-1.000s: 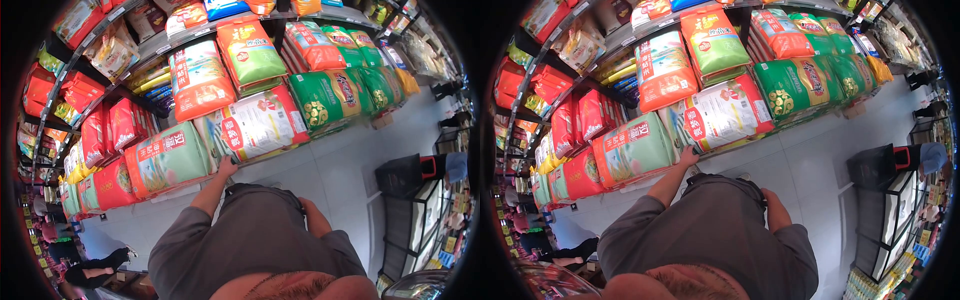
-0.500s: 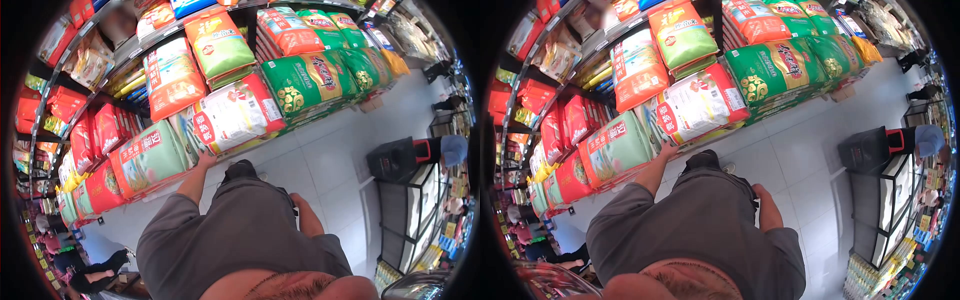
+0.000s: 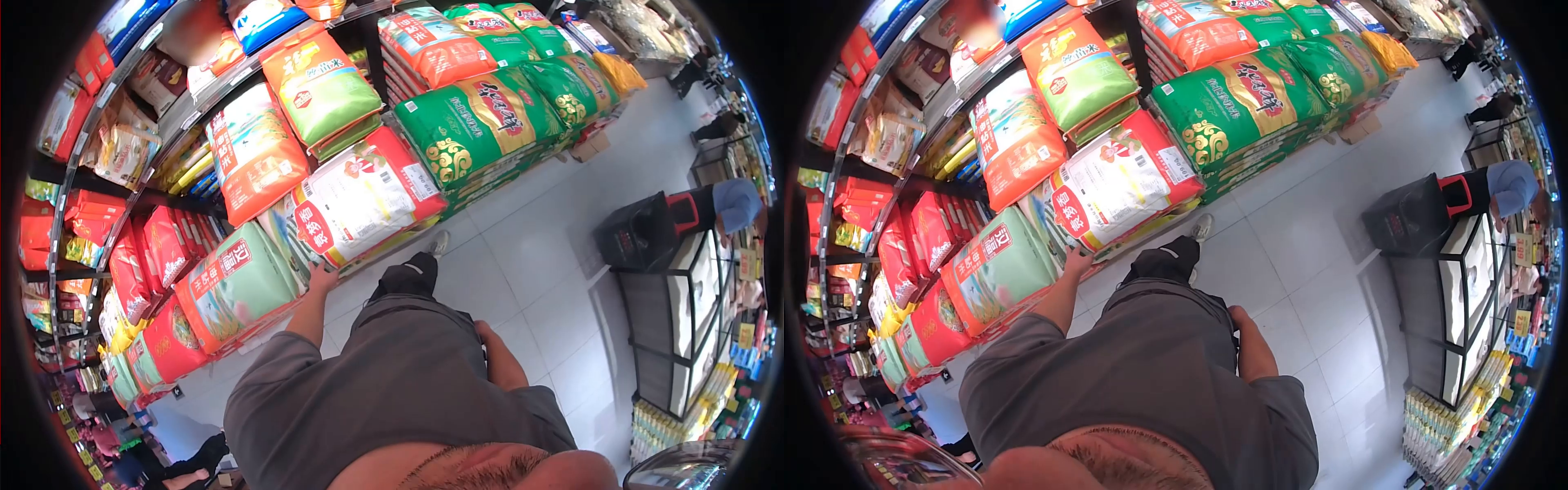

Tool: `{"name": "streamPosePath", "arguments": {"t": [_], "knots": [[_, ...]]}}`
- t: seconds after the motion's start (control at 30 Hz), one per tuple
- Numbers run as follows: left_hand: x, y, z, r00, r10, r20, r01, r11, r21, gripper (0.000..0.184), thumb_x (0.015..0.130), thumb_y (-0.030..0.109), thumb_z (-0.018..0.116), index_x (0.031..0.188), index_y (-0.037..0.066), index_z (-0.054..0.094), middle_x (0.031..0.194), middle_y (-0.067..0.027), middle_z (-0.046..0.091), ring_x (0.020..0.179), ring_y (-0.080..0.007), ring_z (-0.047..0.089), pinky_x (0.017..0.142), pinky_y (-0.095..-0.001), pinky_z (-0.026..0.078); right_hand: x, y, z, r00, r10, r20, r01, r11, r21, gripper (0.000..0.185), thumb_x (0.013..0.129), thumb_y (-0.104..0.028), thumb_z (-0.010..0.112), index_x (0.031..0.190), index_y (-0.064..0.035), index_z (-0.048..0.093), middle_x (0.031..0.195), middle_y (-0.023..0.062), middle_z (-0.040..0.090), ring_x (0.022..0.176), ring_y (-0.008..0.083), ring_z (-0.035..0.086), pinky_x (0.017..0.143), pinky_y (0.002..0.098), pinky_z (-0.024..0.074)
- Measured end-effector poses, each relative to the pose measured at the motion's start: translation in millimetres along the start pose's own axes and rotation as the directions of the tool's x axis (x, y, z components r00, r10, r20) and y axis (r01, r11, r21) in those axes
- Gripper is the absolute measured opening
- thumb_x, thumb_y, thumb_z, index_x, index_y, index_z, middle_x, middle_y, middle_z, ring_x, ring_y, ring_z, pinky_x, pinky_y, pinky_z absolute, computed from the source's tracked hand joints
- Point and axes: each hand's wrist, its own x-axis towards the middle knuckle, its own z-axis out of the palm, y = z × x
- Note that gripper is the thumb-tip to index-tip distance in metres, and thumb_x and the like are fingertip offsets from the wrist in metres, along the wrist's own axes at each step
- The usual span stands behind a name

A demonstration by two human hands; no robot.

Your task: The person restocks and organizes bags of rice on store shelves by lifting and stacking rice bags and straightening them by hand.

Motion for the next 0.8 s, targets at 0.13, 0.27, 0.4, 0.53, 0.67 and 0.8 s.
{"name": "streamPosePath", "arguments": {"t": [0.13, 0.27, 0.4, 0.53, 0.67, 0.8], "knots": [[-16, 10, 7, 0.977, -0.005, -0.215, -0.009, 0.998, -0.064, 0.065, 0.083, 0.034, 0.059, 0.141, 0.005, 0.052, 0.157, -0.0297, 0.026, 0.146, -0.0382, 0.031, 0.117, -0.0393, 0.033, 22, 25, -12, 0.998, -0.069, 0.013, 0.068, 0.997, 0.044, 0.029, 0.088, -0.019, 0.064, 0.107, 0.0010, 0.072, 0.103, 0.0164, 0.072, 0.092, 0.0255, 0.065, 0.083, 0.0406, 0.0520], [-11, 26, 32, 0.892, -0.135, -0.431, 0.065, 0.982, -0.175, 0.052, 0.085, 0.030, 0.060, 0.127, 0.000, 0.059, 0.151, -0.0303, 0.037, 0.140, -0.0393, 0.040, 0.112, -0.0428, 0.038, 17, 12, -46, 0.999, -0.001, 0.042, -0.001, 0.999, 0.052, 0.033, 0.089, -0.019, 0.068, 0.113, 0.0028, 0.070, 0.099, 0.0137, 0.073, 0.089, 0.0207, 0.065, 0.082, 0.0397, 0.0525], [1, 57, 31, 0.827, -0.334, -0.452, 0.213, 0.930, -0.300, 0.047, 0.086, 0.026, 0.057, 0.121, -0.006, 0.059, 0.148, -0.0305, 0.040, 0.135, -0.0408, 0.045, 0.110, -0.0434, 0.040, -22, -43, -100, 1.000, -0.024, 0.011, 0.026, 0.982, -0.189, 0.036, 0.086, -0.024, 0.070, 0.110, 0.0022, 0.071, 0.101, 0.0177, 0.073, 0.092, 0.0260, 0.068, 0.083, 0.0398, 0.0533], [28, 68, 55, 0.743, -0.408, -0.531, 0.232, 0.901, -0.367, 0.066, 0.085, 0.025, 0.058, 0.138, -0.009, 0.036, 0.153, -0.0352, 0.025, 0.140, -0.0478, 0.033, 0.113, -0.0500, 0.036, -24, -88, -149, 0.999, 0.043, 0.025, -0.039, 0.988, -0.149, 0.038, 0.085, -0.028, 0.069, 0.110, -0.0001, 0.072, 0.101, 0.0196, 0.074, 0.091, 0.0292, 0.071, 0.081, 0.0400, 0.0548], [31, 116, 49, 0.735, -0.464, -0.494, 0.360, 0.885, -0.295, 0.090, 0.077, 0.024, 0.066, 0.146, -0.009, 0.018, 0.149, -0.0347, 0.024, 0.135, -0.0524, 0.032, 0.115, -0.0536, 0.029, -8, -129, -201, 0.999, 0.019, -0.027, -0.022, 0.995, -0.095, 0.032, 0.088, -0.025, 0.064, 0.110, -0.0033, 0.073, 0.094, 0.0157, 0.074, 0.084, 0.0275, 0.071, 0.075, 0.0393, 0.0568], [32, 164, 47, 0.647, -0.722, -0.244, 0.426, 0.608, -0.670, 0.108, 0.074, 0.032, 0.067, 0.154, -0.003, 0.004, 0.155, -0.0347, 0.009, 0.140, -0.0514, 0.027, 0.116, -0.0557, 0.028, 13, -168, -265, 1.000, 0.026, -0.009, -0.027, 0.998, -0.065, 0.029, 0.090, -0.022, 0.060, 0.111, -0.0050, 0.072, 0.090, 0.0122, 0.074, 0.080, 0.0234, 0.071, 0.068, 0.0361, 0.0576]]}}
